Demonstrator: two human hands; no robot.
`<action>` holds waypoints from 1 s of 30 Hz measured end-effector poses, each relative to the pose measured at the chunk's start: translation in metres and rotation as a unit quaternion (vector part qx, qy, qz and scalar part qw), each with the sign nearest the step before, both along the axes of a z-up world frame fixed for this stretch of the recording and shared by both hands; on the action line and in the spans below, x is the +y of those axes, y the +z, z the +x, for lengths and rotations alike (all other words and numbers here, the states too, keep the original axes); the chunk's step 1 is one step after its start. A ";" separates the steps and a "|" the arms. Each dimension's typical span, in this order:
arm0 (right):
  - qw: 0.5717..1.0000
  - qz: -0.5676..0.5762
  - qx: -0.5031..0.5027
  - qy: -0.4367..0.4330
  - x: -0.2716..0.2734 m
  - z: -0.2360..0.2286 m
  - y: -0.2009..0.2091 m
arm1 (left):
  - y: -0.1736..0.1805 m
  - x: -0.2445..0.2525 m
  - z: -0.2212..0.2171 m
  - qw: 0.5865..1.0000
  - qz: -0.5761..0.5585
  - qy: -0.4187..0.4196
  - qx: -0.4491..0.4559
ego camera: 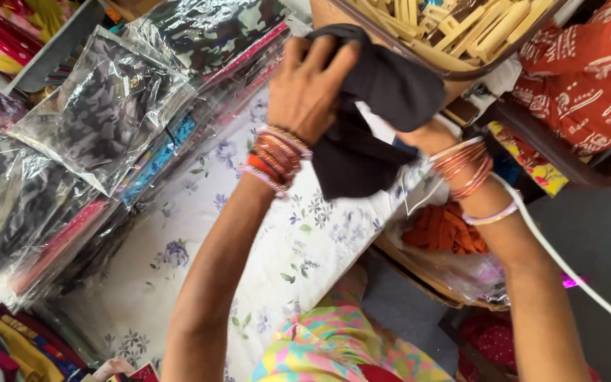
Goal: Folding and organizing various garments on a table.
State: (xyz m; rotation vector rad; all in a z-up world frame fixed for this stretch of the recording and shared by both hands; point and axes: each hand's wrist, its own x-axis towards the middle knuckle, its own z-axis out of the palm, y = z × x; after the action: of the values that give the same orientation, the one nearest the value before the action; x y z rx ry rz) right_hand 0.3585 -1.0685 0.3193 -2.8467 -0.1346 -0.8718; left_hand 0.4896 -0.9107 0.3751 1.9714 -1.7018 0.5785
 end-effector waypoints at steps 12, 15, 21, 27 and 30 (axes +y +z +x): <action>0.848 0.487 0.086 0.189 0.267 -0.011 -0.177 | -0.086 0.134 0.025 0.969 0.052 0.215 -0.110; 0.766 0.632 0.051 0.107 0.311 -0.012 -0.210 | -0.183 0.172 0.005 0.965 0.088 0.249 0.000; 0.785 0.617 0.022 0.046 0.335 -0.048 -0.279 | -0.287 0.243 -0.016 0.829 0.504 0.075 0.230; 0.817 0.549 0.173 0.027 0.358 -0.091 -0.433 | -0.156 0.156 -0.074 0.909 0.325 -0.016 0.262; 0.873 0.451 0.185 -0.015 0.338 -0.086 -0.426 | -0.143 0.104 -0.128 0.825 0.415 -0.179 0.341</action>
State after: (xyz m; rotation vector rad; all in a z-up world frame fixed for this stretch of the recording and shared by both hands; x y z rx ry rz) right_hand 0.2721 -0.7301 -0.1067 -2.0519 0.2926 -0.2423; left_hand 0.3612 -0.8066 0.2317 1.8740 -1.8660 -1.0666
